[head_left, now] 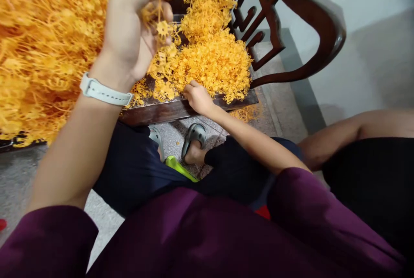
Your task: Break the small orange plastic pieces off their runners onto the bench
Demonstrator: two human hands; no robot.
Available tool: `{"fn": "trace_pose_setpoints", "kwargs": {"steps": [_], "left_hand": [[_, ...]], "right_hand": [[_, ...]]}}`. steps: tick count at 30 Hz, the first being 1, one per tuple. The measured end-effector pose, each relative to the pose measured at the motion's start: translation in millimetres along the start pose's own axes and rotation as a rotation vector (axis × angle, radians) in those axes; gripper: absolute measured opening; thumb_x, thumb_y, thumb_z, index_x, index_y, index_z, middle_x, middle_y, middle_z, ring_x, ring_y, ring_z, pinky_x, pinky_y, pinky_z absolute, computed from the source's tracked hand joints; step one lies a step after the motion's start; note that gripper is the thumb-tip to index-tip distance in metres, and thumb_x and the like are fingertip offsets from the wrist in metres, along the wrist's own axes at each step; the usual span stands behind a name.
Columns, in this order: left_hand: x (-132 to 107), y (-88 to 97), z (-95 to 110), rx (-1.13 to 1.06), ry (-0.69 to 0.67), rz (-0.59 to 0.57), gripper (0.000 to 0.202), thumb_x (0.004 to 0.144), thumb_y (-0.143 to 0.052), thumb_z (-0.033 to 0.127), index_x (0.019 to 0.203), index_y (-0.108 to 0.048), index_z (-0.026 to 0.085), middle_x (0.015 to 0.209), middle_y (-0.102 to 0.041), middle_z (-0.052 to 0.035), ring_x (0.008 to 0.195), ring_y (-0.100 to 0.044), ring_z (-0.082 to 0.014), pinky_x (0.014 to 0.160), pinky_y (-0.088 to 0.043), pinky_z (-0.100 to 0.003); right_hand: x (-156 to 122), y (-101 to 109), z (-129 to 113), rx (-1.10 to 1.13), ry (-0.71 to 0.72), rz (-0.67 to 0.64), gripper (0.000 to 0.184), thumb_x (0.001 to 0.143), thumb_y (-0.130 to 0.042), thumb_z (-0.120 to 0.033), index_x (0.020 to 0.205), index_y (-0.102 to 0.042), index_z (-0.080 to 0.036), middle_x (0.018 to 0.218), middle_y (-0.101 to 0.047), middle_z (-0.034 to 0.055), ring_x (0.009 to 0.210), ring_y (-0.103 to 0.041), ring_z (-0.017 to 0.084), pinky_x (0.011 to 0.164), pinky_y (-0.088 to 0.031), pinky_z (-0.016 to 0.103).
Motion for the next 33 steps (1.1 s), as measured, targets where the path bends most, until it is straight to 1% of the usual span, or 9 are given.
{"fn": "trace_pose_setpoints", "kwargs": {"steps": [4,7,10,14,18,21,26,29,33], "left_hand": [[-2.2,-5.9,-1.9,-0.047,0.04,-0.028,0.01,0.089,-0.069,0.025,0.081,-0.065,0.021,0.082,-0.063,-0.0036,0.077,-0.053,-0.016,0.055,-0.049,-0.025],[-6.3,-13.7,-1.3,-0.069,0.033,-0.057,0.011,0.09,-0.075,0.03,0.085,-0.072,0.02,0.089,-0.067,-0.0048,0.079,-0.059,-0.016,0.064,-0.055,-0.028],[-6.1,-18.3,-4.2,-0.054,0.017,-0.035,0.019,0.084,-0.086,0.036,0.086,-0.076,0.02,0.09,-0.068,-0.0039,0.077,-0.058,-0.0142,0.065,-0.05,-0.026],[0.4,-27.8,-10.5,-0.034,-0.013,-0.035,0.027,0.08,-0.094,0.028,0.088,-0.07,0.018,0.077,-0.062,0.0021,0.082,-0.056,-0.0125,0.066,-0.038,-0.023],[4.1,-28.5,-15.3,0.052,-0.021,-0.024,0.031,0.087,-0.091,0.029,0.086,-0.063,0.017,0.07,-0.056,0.0048,0.077,-0.054,-0.0112,0.066,-0.035,-0.024],[3.7,-28.5,-19.7,0.277,-0.007,-0.081,0.035,0.095,-0.084,0.036,0.08,-0.057,0.019,0.068,-0.052,0.0041,0.066,-0.051,-0.0106,0.062,-0.036,-0.025],[8.5,-26.3,-33.2,0.479,0.12,-0.175,0.04,0.097,-0.079,0.049,0.082,-0.055,0.021,0.063,-0.042,0.0055,0.053,-0.037,-0.0094,0.051,-0.028,-0.026],[9.7,-32.9,-36.1,0.434,0.217,-0.301,0.043,0.095,-0.08,0.051,0.076,-0.056,0.02,0.06,-0.038,0.0056,0.049,-0.027,-0.0078,0.048,-0.019,-0.027],[-0.9,-46.6,-26.7,0.314,0.254,-0.507,0.047,0.093,-0.082,0.052,0.069,-0.059,0.018,0.059,-0.039,0.0046,0.048,-0.025,-0.0058,0.047,-0.018,-0.025]], "right_hand": [[-13.9,42.8,-12.4,0.156,0.124,0.055,0.021,0.103,-0.049,-0.018,0.1,-0.07,-0.015,0.104,-0.068,0.0132,0.097,-0.063,0.026,0.088,-0.047,0.038],[-24.5,99.3,-24.4,0.543,0.163,0.179,0.029,0.11,-0.051,-0.041,0.1,-0.066,-0.019,0.092,-0.067,0.0061,0.079,-0.061,0.019,0.075,-0.048,0.034],[-28.1,150.8,-41.4,0.901,0.168,0.279,0.044,0.103,-0.06,-0.065,0.111,-0.064,-0.022,0.098,-0.065,0.002,0.072,-0.058,0.014,0.062,-0.046,0.028],[-24.4,189.1,-59.6,0.974,0.203,0.423,0.045,0.094,-0.075,-0.064,0.1,-0.064,-0.021,0.09,-0.059,-0.0006,0.077,-0.058,0.013,0.065,-0.049,0.026],[-9.8,177.4,-46.0,1.101,0.183,0.482,0.041,0.094,-0.078,-0.059,0.095,-0.062,-0.021,0.084,-0.057,-0.0012,0.074,-0.057,0.013,0.064,-0.051,0.026],[2.6,159.0,-32.6,1.269,0.206,0.495,0.041,0.095,-0.078,-0.058,0.095,-0.059,-0.022,0.083,-0.055,-0.0022,0.07,-0.054,0.012,0.061,-0.05,0.024],[11.0,150.2,-24.4,1.412,0.234,0.461,0.041,0.093,-0.082,-0.053,0.093,-0.056,-0.022,0.084,-0.053,-0.0023,0.071,-0.052,0.011,0.064,-0.05,0.024],[10.3,150.1,-30.9,1.465,0.285,0.285,0.041,0.096,-0.079,-0.053,0.094,-0.053,-0.021,0.083,-0.052,-0.0026,0.07,-0.053,0.01,0.063,-0.049,0.023],[0.0,149.3,-57.1,1.451,0.541,-0.038,0.038,0.102,-0.074,-0.05,0.096,-0.053,-0.018,0.082,-0.056,-0.0021,0.066,-0.053,0.008,0.061,-0.046,0.022]]}}
Point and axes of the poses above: each hand's wrist, its own x-axis towards the middle knuckle, its own y-axis out of the back of the hand, z = x × y, the point moved 9 cm from there along x, towards the middle knuckle
